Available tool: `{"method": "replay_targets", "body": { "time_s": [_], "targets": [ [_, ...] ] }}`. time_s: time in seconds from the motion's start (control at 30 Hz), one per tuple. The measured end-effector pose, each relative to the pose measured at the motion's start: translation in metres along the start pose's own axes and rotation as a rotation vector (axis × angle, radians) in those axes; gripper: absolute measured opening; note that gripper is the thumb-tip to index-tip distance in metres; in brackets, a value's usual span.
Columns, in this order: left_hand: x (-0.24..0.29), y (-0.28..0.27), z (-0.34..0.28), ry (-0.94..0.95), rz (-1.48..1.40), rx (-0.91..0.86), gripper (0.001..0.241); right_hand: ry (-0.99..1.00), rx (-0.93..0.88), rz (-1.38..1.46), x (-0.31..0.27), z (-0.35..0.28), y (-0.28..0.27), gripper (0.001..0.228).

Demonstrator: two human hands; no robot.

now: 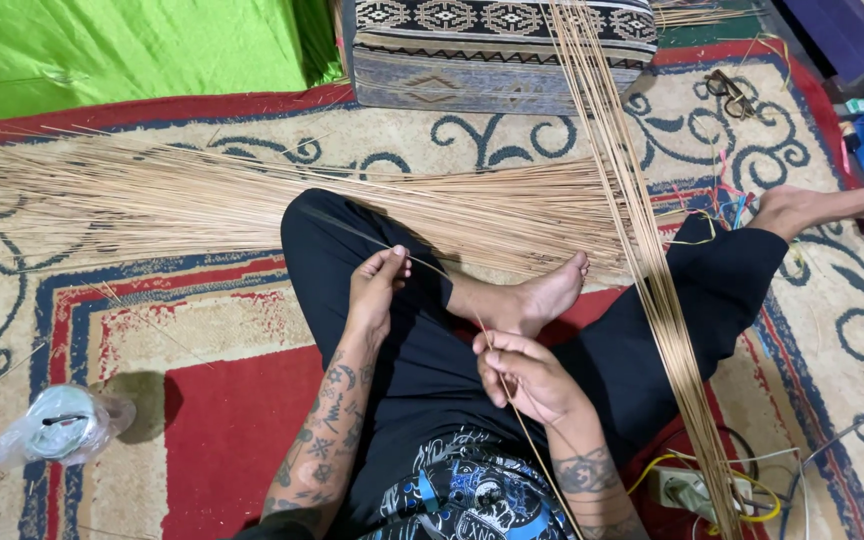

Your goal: Weaving thin wooden sticks together to form a bundle.

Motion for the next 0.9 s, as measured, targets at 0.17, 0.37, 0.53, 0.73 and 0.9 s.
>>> {"method": "replay_targets", "body": {
  "time_s": [0.17, 0.37, 0.53, 0.73, 0.9],
  "targets": [
    [0.01, 0.033, -0.028, -0.081, -0.029, -0.141, 0.027, 0.066, 0.133, 0.027, -0.005, 0.009, 0.004, 0.041],
    [-0.001, 0.066, -0.054, -0.101, -0.026, -0.419, 0.022, 0.081, 0.151, 0.04, 0.0, 0.017, -0.01, 0.042],
    [0.044, -0.001, -0.003, 0.107, -0.03, -0.214, 0.02, 0.067, 0.015, 0.165, -0.018, 0.015, -0.033, 0.044],
    [0.159, -0.084, 0.037, 0.336, -0.107, -0.026, 0.012, -0.116, -0.461, 0.322, -0.091, -0.016, -0.039, 0.079],
    [0.239, -0.102, 0.013, 0.264, -0.235, 0.169, 0.009, 0.018, -0.64, -0.254, -0.126, -0.044, -0.059, 0.08]
  ]
}}
Point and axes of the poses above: each hand's wrist, its own z-axis towards the middle knuckle, its own y-axis out of the palm, x = y × z, the point moved 6 cm from there along z, towards the middle knuckle, and after that the axes turned 6 degrees about -z, right-handed, at the moved point
